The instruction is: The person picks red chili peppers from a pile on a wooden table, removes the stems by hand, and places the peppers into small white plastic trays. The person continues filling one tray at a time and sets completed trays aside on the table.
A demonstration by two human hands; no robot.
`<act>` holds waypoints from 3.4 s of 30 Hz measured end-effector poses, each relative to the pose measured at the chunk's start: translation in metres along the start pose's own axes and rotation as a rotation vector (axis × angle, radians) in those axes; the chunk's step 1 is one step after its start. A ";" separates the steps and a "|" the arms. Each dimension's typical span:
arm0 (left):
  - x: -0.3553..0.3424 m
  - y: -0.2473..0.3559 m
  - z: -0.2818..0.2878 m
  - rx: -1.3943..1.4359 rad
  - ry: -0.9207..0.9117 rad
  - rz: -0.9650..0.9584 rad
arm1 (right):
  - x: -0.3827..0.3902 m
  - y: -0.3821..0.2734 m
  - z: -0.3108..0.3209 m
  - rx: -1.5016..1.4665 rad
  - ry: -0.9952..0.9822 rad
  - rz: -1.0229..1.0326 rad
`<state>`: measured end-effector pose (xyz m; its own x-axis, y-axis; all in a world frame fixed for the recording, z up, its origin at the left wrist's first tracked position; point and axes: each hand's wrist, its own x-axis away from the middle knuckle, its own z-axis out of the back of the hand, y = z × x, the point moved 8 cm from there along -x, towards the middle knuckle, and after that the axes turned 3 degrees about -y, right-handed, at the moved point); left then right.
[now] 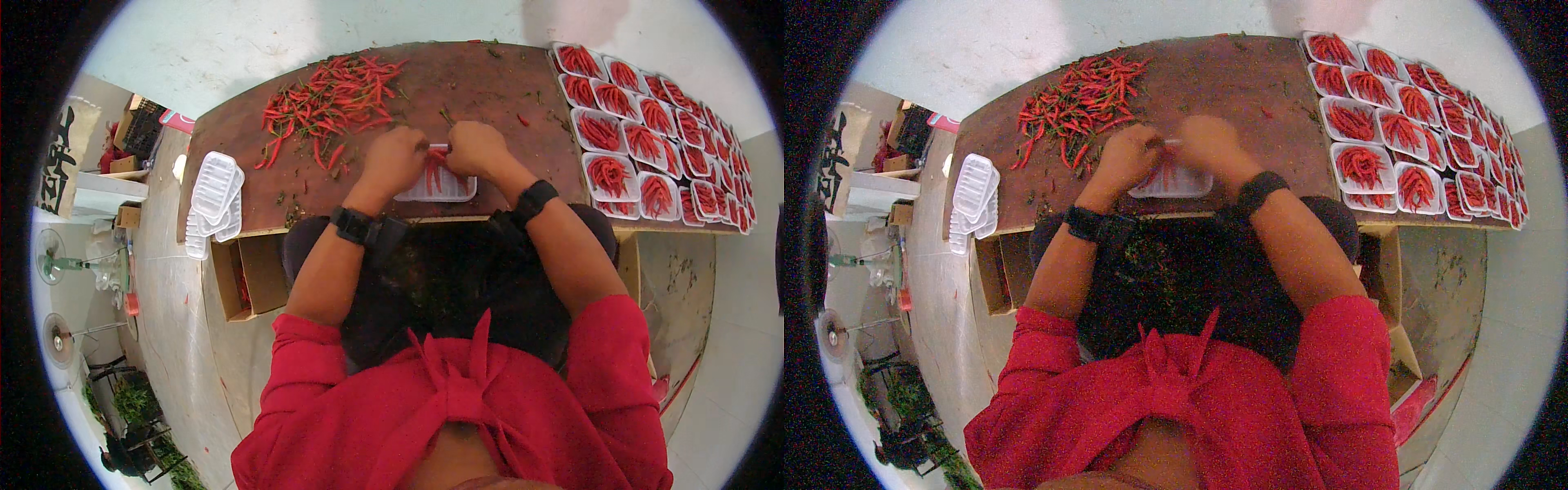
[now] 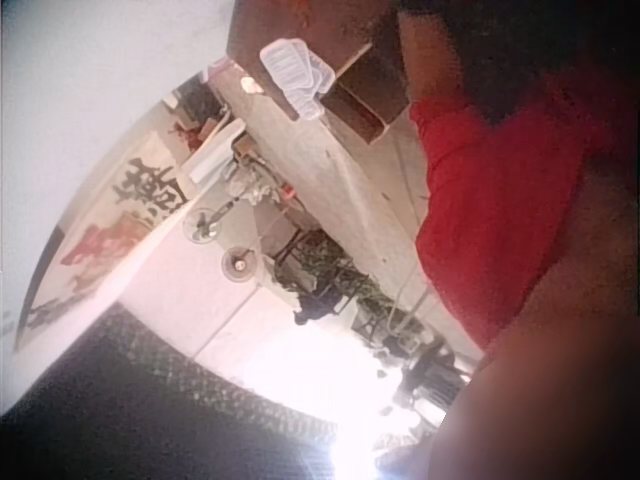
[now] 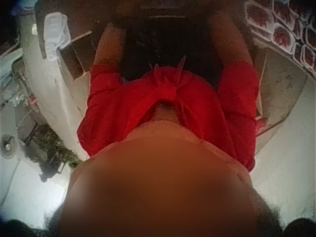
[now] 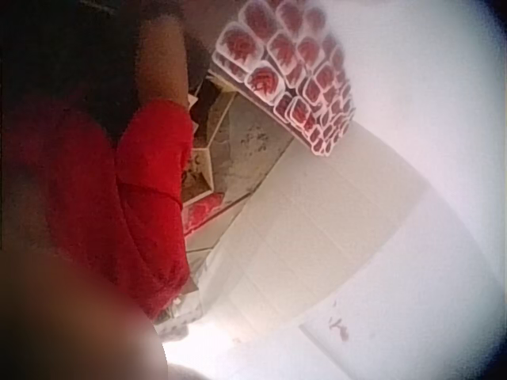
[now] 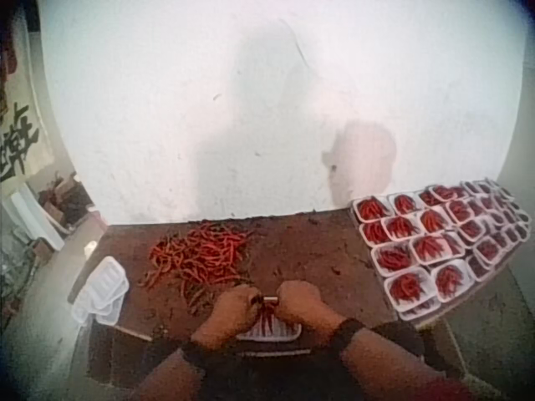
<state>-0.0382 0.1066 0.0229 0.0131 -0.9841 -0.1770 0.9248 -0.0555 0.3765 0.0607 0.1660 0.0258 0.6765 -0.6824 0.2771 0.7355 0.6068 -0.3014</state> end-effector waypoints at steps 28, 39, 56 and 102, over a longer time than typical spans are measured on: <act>0.042 -0.118 0.116 -0.048 0.154 0.466 | -0.007 0.002 0.030 -0.104 0.210 0.088; 0.024 -0.108 0.056 -0.176 -0.097 0.308 | -0.012 -0.001 0.007 0.059 0.122 0.117; 0.017 -0.075 0.046 -0.139 -0.105 0.223 | -0.002 -0.011 0.002 0.140 0.048 0.089; 0.031 -0.131 0.052 -0.354 -0.194 0.646 | -0.001 -0.015 0.007 0.169 0.077 0.090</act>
<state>-0.1786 0.0746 0.0149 0.5563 -0.8165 0.1546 0.8233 0.5668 0.0306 0.0491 0.1611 0.0366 0.7396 -0.6476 0.1831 0.6725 0.7221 -0.1624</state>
